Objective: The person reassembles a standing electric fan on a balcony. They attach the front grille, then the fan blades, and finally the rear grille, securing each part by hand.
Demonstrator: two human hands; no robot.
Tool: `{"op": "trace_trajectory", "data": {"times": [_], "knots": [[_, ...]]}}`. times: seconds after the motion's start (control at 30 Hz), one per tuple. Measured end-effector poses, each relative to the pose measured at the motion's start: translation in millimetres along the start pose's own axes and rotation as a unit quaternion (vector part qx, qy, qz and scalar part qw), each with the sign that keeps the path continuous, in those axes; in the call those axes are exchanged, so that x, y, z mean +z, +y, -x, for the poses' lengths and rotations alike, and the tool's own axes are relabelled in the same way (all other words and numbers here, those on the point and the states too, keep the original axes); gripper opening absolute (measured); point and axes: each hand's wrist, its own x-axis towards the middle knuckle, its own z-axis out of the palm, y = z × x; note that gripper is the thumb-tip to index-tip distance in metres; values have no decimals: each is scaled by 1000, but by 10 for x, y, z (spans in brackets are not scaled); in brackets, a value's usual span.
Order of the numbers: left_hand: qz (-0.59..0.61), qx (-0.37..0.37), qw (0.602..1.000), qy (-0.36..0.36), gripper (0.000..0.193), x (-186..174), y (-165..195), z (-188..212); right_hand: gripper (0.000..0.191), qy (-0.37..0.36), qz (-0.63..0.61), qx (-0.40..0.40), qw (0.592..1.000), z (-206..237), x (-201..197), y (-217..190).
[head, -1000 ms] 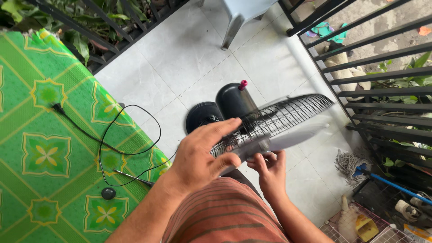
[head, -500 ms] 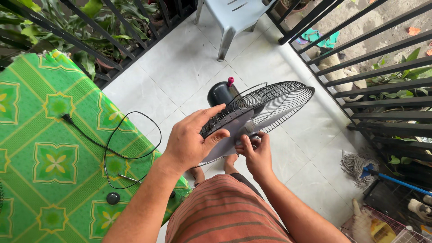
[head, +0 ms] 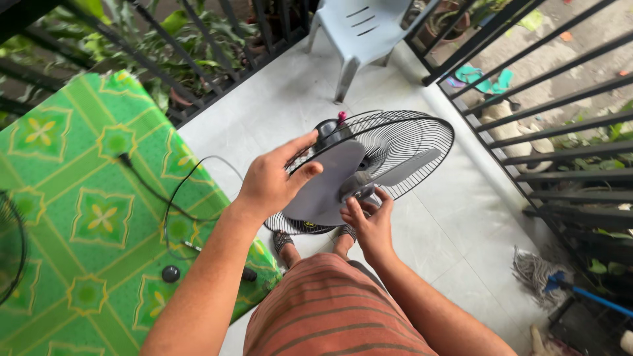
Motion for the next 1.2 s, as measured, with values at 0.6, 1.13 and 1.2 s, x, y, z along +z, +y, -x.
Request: {"op": "trace_trajectory", "data": {"times": [0.6,1.13,1.2], "knots": [[201,-331,855,344,25,252,-1538,2792,39,-383,235,-69,891,414,356,639],[-127,-482,814,299,49,-1303,-2795,4236,23,-410,364,-62,834,1564,2102,1447],[-138,-467,829,273,45,-1356,-2862,4292,24,-388,383,-61,836,1645,2129,1501]]}}
